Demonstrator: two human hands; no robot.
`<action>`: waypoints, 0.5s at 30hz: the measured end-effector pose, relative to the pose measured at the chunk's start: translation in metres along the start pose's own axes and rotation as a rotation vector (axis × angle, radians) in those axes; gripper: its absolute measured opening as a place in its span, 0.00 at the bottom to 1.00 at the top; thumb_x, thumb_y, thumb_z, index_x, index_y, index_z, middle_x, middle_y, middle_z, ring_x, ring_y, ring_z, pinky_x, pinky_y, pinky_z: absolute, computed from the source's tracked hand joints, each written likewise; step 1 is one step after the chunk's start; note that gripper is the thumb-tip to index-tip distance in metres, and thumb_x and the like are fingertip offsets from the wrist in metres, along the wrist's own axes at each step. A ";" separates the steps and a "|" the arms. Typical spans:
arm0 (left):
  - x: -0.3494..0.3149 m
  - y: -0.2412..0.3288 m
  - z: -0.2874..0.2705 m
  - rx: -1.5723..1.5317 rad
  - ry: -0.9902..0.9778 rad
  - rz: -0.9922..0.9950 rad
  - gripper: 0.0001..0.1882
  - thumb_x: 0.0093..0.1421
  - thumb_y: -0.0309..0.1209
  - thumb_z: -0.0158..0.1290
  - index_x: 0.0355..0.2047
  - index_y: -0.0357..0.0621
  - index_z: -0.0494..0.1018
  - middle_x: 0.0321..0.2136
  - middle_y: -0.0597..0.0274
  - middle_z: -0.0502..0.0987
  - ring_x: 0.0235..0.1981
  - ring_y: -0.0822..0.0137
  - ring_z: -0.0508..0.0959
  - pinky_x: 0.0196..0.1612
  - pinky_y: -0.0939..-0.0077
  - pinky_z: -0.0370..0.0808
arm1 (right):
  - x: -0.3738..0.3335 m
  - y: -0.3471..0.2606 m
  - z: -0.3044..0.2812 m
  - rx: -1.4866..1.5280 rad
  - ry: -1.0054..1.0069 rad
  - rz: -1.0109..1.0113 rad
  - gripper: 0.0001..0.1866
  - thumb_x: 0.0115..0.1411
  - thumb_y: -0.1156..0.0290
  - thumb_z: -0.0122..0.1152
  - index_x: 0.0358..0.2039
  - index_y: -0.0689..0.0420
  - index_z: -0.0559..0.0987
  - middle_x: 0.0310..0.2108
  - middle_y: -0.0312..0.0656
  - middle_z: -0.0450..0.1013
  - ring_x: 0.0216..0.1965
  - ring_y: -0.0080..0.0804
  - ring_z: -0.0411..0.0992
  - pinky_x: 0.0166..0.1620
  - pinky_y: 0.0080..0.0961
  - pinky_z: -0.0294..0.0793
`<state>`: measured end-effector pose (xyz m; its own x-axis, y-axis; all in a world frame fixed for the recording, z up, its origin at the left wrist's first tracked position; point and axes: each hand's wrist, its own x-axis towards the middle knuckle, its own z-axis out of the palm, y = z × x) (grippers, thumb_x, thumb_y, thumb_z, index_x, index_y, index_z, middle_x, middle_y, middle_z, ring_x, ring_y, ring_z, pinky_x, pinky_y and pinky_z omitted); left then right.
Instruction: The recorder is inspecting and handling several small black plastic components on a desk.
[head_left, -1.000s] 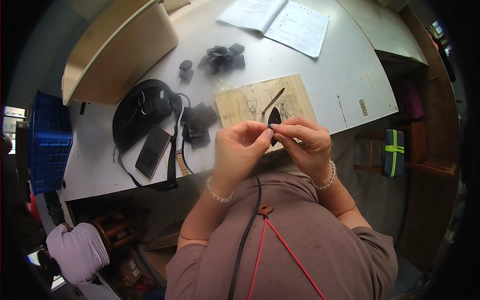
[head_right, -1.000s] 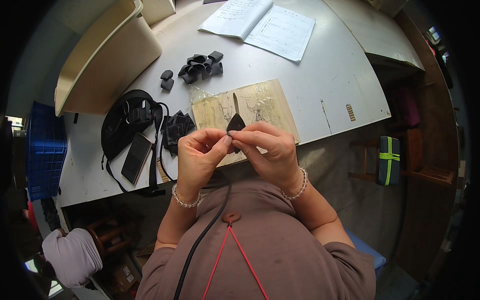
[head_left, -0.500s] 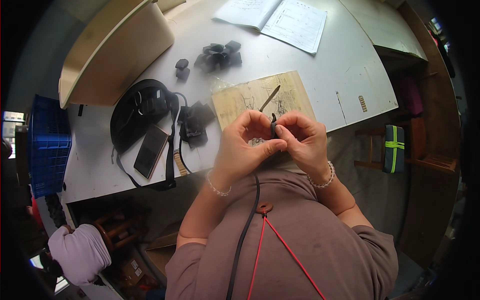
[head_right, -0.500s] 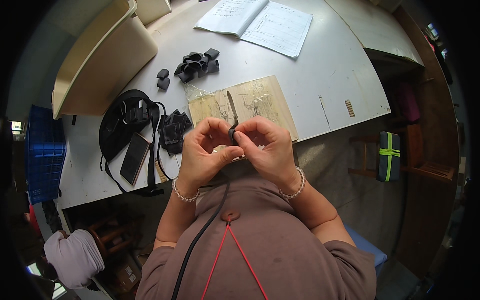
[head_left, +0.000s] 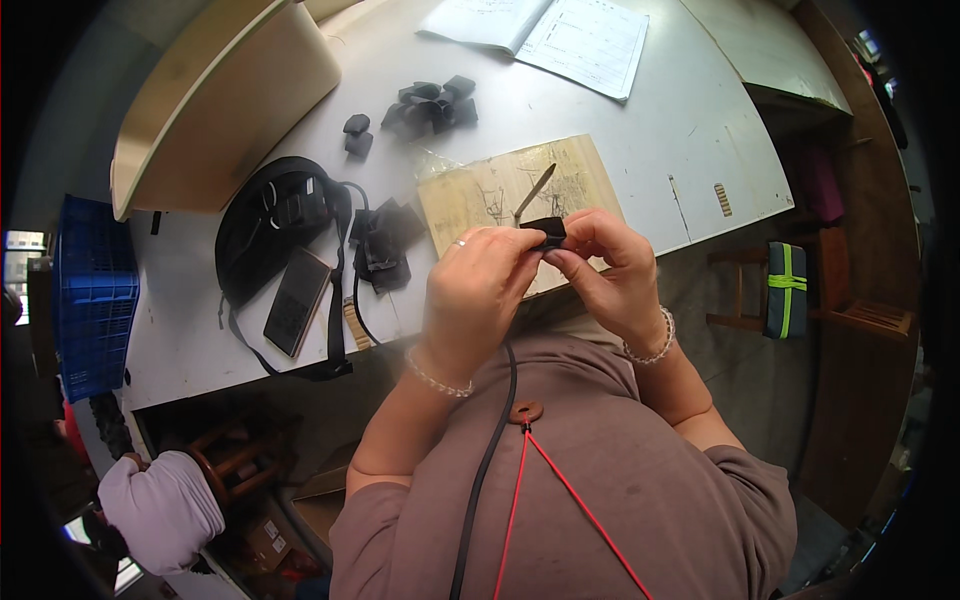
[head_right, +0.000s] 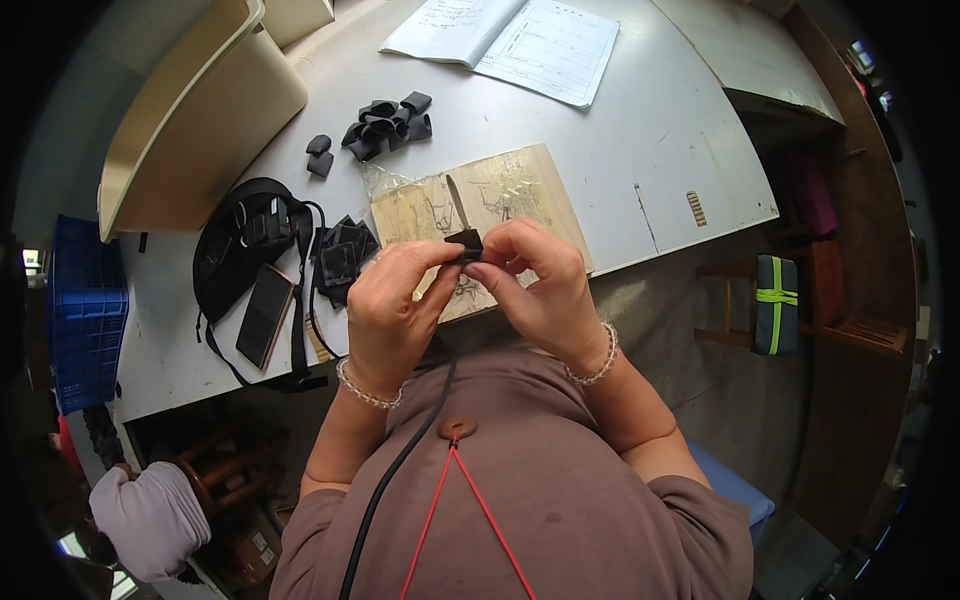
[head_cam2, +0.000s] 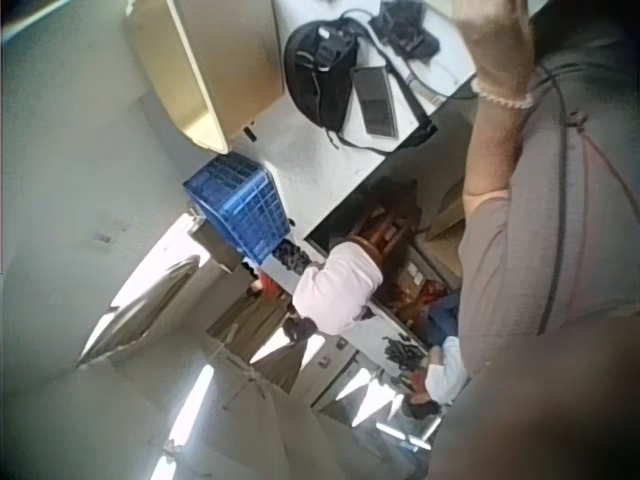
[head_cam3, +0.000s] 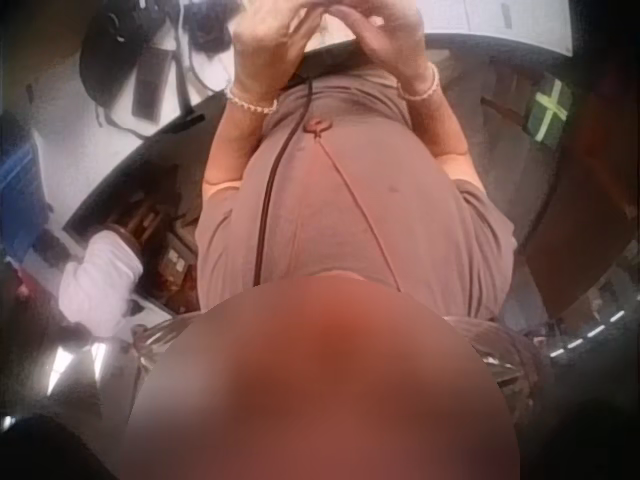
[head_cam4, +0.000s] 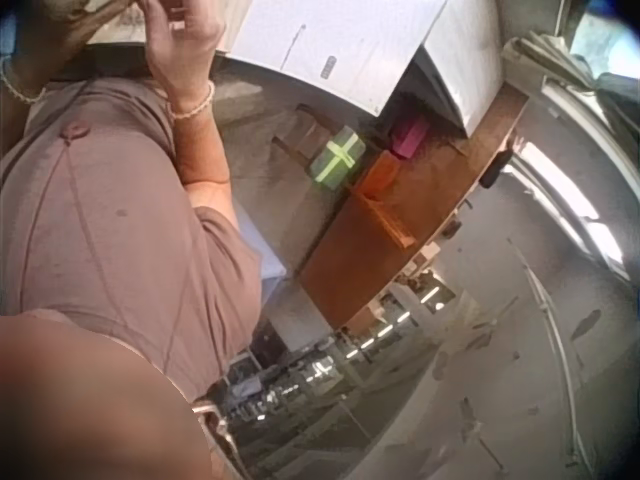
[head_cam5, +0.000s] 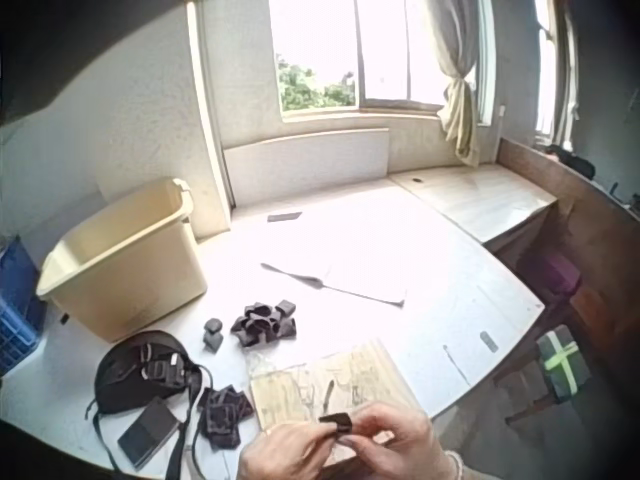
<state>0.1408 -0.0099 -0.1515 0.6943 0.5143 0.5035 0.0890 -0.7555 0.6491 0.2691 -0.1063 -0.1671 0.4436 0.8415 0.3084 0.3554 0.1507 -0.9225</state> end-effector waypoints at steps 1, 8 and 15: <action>-0.001 0.001 0.000 0.065 0.035 0.044 0.08 0.48 0.23 0.55 0.30 0.42 0.72 0.25 0.59 0.74 0.28 0.59 0.74 0.31 0.70 0.71 | 0.002 -0.001 0.001 -0.159 0.083 -0.135 0.07 0.46 0.82 0.61 0.25 0.62 0.71 0.22 0.39 0.68 0.21 0.23 0.68 0.25 0.17 0.68; 0.001 0.006 0.008 0.013 0.106 -0.070 0.13 0.45 0.21 0.56 0.33 0.42 0.71 0.28 0.58 0.72 0.29 0.61 0.74 0.34 0.72 0.72 | 0.004 0.000 0.008 -0.512 0.273 -0.489 0.14 0.38 0.84 0.60 0.29 0.60 0.75 0.23 0.41 0.73 0.21 0.32 0.72 0.23 0.23 0.71; -0.003 -0.001 0.039 -1.015 0.216 -0.473 0.13 0.57 0.25 0.51 0.42 0.32 0.67 0.37 0.60 0.72 0.37 0.74 0.73 0.41 0.83 0.71 | 0.004 -0.001 0.017 -0.431 0.345 -0.430 0.14 0.36 0.85 0.61 0.27 0.60 0.75 0.23 0.42 0.73 0.19 0.31 0.72 0.24 0.22 0.71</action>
<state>0.1664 -0.0263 -0.1765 0.5985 0.7936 0.1091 -0.3780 0.1597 0.9120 0.2565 -0.0940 -0.1687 0.4011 0.5299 0.7472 0.8208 0.1543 -0.5500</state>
